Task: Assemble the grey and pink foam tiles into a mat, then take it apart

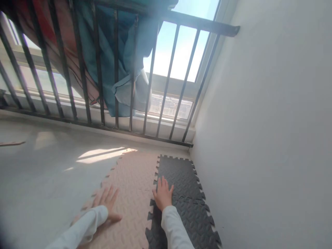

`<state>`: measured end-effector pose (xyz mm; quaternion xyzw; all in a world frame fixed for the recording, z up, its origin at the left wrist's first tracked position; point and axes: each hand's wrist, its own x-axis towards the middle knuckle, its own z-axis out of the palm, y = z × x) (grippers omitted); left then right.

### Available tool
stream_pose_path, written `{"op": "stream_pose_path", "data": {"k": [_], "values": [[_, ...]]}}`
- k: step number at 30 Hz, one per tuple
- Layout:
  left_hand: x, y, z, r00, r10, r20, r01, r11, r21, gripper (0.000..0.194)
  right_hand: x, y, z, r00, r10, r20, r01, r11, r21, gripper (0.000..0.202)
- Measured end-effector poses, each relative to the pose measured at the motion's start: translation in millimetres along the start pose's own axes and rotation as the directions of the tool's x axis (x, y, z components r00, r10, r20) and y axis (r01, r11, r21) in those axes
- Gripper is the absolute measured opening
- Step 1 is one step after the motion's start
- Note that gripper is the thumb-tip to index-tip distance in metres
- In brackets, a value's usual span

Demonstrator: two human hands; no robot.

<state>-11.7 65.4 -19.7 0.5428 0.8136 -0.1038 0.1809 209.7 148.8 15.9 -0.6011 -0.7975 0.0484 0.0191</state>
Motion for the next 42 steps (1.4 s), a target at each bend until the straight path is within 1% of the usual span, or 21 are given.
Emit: {"op": "stream_pose_path", "data": {"k": [5, 9, 11, 12, 13, 14, 15, 16, 17, 18, 20, 23, 25, 27, 30, 33, 35, 37, 40, 41, 42], "values": [[-7, 1, -4.1, 1.0, -0.012, 0.009, 0.012, 1.0, -0.005, 0.113, 77, -1, 12, 0.999, 0.007, -0.043, -0.009, 0.999, -0.036, 0.059], [-5, 1, -2.3, 0.999, -0.03, 0.034, 0.03, 1.0, 0.005, 0.114, 120, -7, 4, 0.991, -0.004, -0.134, 0.001, 1.0, -0.015, 0.063], [-1, 0, 5.1, 0.998, -0.05, 0.026, 0.05, 0.999, 0.012, 0.116, 138, -12, 0, 0.977, -0.014, -0.215, 0.011, 1.0, -0.013, 0.066], [2, -2, 10.8, 0.999, -0.051, 0.002, 0.051, 0.999, 0.012, 0.116, 145, -14, -1, 0.967, -0.014, -0.256, 0.009, 1.0, -0.019, 0.066], [5, -4, 17.3, 0.998, -0.047, -0.032, 0.048, 0.999, 0.01, 0.115, 151, -15, 1, 0.96, -0.019, -0.279, 0.011, 1.0, -0.028, 0.067], [8, -6, 24.2, 0.997, -0.036, -0.071, 0.036, 0.999, 0.007, 0.113, 156, -16, 4, 0.964, -0.038, -0.263, 0.03, 0.999, -0.036, 0.067], [11, -9, 30.5, 0.994, -0.02, -0.105, 0.02, 1.0, 0.004, 0.111, 160, -16, 10, 0.975, -0.065, -0.211, 0.058, 0.998, -0.039, 0.068], [13, -11, 35.7, 0.992, -0.006, -0.129, 0.007, 1.0, 0.002, 0.108, 163, -15, 16, 0.987, -0.094, -0.13, 0.091, 0.995, -0.034, 0.068], [14, -13, 39.2, 0.99, 0.002, -0.141, -0.001, 1.0, 0.003, 0.107, 164, -14, 23, 0.993, -0.111, -0.051, 0.11, 0.994, -0.018, 0.069], [15, -14, 40.4, 0.99, 0.001, -0.139, 0.0, 1.0, 0.005, 0.106, 165, -12, 29, 0.993, -0.116, -0.002, 0.116, 0.993, -0.003, 0.07], [13, -14, 36.0, 0.994, 0.001, -0.112, -0.001, 1.0, 0.001, 0.107, 163, -8, 35, 0.99, -0.134, 0.046, 0.133, 0.991, 0.018, 0.07], [6, -9, 17.9, 1.0, -0.005, 0.011, 0.005, 1.0, -0.011, 0.111, 155, -1, 29, 0.993, -0.106, 0.06, 0.102, 0.992, 0.071, 0.067], [1, -5, 6.2, 0.997, -0.016, 0.073, 0.017, 1.0, -0.013, 0.113, 147, 5, 19, 0.999, -0.038, 0.002, 0.038, 0.993, 0.109, 0.066], [-3, -2, -0.7, 0.997, -0.022, 0.067, 0.023, 1.0, -0.015, 0.112, 137, 12, 10, 0.995, 0.006, -0.097, 0.005, 0.993, 0.119, 0.065], [-5, 0, -3.2, 0.999, -0.025, 0.034, 0.025, 1.0, -0.012, 0.111, 125, 24, -2, 0.973, 0.054, -0.225, -0.032, 0.994, 0.101, 0.063], [-6, 1, -6.2, 0.998, -0.034, 0.051, 0.034, 0.999, 0.006, 0.11, 121, 31, -12, 0.936, 0.108, -0.334, -0.076, 0.991, 0.107, 0.063], [-8, 2, -11.3, 0.996, -0.035, 0.085, 0.033, 0.999, 0.018, 0.11, 125, 30, -17, 0.902, 0.123, -0.414, -0.075, 0.989, 0.129, 0.063], [-12, 4, -17.0, 0.992, -0.035, 0.118, 0.032, 0.999, 0.03, 0.11, 134, 25, -19, 0.855, 0.113, -0.506, -0.04, 0.987, 0.153, 0.063], [-18, 6, -19.1, 0.995, -0.053, 0.085, 0.048, 0.997, 0.06, 0.103, 151, 10, -12, 0.768, 0.087, -0.634, 0.029, 0.985, 0.169, 0.064], [-19, 5, -17.3, 0.996, -0.055, 0.063, 0.051, 0.996, 0.068, 0.101, 157, 5, -7, 0.755, 0.085, -0.65, 0.035, 0.985, 0.171, 0.065], [-19, 4, -14.5, 0.998, -0.051, 0.039, 0.048, 0.996, 0.072, 0.098, 163, 0, -1, 0.771, 0.077, -0.632, 0.04, 0.985, 0.169, 0.066]]}}
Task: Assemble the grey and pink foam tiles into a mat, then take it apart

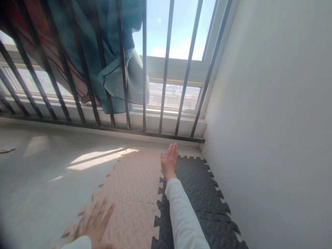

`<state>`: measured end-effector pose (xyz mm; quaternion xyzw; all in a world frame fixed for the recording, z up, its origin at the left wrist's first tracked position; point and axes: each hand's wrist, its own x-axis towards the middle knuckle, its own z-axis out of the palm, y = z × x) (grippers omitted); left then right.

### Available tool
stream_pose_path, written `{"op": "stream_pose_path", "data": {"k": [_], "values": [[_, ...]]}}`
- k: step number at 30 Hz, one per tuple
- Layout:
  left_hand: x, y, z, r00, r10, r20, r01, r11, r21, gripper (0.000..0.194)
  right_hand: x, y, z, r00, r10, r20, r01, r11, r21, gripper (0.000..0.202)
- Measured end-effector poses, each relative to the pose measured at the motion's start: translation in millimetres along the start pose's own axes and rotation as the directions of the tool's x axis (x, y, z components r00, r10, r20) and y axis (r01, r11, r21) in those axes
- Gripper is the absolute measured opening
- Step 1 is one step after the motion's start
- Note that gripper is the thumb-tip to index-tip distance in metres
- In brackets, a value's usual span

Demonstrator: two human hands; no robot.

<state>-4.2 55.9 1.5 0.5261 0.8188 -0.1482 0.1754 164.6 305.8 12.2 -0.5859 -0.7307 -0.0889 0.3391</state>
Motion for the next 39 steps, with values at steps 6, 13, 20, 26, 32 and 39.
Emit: {"op": "stream_pose_path", "data": {"k": [6, 13, 20, 26, 32, 39], "values": [[6, -7, 11.3, 0.998, 0.06, 0.002, -0.06, 0.998, -0.021, 0.1, 3, -1, 34, 0.824, -0.051, 0.564, 0.01, 0.997, 0.076, 0.069], [6, -4, 2.1, 0.997, 0.033, 0.074, -0.031, 0.999, -0.023, 0.108, 0, 16, -41, 0.991, -0.03, 0.134, 0.013, 0.992, 0.125, 0.064], [20, -9, 19.3, 0.997, 0.056, -0.053, -0.058, 0.997, -0.047, 0.108, -102, -5, -74, 0.957, -0.181, 0.227, 0.153, 0.979, 0.138, 0.065], [18, -5, 14.1, 0.997, 0.042, -0.057, -0.043, 0.999, -0.031, 0.107, -127, -21, -71, 0.894, -0.01, 0.448, 0.013, 1.0, -0.002, 0.068], [17, -5, 10.3, 0.999, 0.041, -0.019, -0.042, 0.998, -0.045, 0.108, -147, -18, -67, 0.771, -0.136, 0.623, 0.129, 0.99, 0.056, 0.068], [19, -6, 9.5, 0.999, 0.05, -0.019, -0.05, 0.997, -0.054, 0.107, -169, -19, -92, 0.698, -0.093, 0.71, 0.002, 0.992, 0.128, 0.063]]}}
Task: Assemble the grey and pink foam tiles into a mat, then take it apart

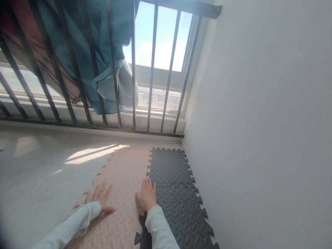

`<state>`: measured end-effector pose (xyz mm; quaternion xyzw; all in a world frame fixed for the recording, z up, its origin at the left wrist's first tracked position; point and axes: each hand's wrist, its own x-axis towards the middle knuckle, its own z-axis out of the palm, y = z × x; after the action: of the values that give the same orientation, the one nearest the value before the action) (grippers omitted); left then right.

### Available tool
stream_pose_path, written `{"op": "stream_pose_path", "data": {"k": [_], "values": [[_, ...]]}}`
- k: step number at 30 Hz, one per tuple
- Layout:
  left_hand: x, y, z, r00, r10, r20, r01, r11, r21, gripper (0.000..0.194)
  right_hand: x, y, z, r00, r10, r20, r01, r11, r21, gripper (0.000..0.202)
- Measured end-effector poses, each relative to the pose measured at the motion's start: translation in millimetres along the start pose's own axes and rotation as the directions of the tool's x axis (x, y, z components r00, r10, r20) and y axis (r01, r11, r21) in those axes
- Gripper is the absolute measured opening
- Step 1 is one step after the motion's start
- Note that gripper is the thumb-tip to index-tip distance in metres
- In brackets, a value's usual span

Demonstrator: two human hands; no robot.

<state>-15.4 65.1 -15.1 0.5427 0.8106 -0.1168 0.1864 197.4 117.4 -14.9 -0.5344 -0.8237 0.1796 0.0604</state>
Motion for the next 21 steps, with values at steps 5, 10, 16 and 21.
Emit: {"op": "stream_pose_path", "data": {"k": [5, 10, 16, 21], "values": [[6, -4, 4.6, 0.999, 0.016, -0.05, -0.016, 1.0, -0.001, 0.104, -83, 10, 0, 0.989, -0.06, 0.134, 0.051, 0.996, 0.075, 0.062], [-4, 4, 1.4, 0.993, 0.062, -0.101, -0.059, 0.998, 0.032, 0.084, -160, 22, 3, 0.979, 0.083, 0.184, -0.097, 0.993, 0.066, 0.063], [-57, 44, 0.8, 0.958, 0.246, -0.147, -0.234, 0.968, 0.096, 0.067, -211, 30, 15, 0.978, 0.186, 0.095, -0.19, 0.981, 0.04, 0.061], [-123, 72, 32.6, 0.827, 0.562, 0.008, -0.562, 0.827, -0.011, 0.053, -232, 24, 16, 0.977, 0.211, 0.024, -0.212, 0.976, 0.041, 0.059]]}}
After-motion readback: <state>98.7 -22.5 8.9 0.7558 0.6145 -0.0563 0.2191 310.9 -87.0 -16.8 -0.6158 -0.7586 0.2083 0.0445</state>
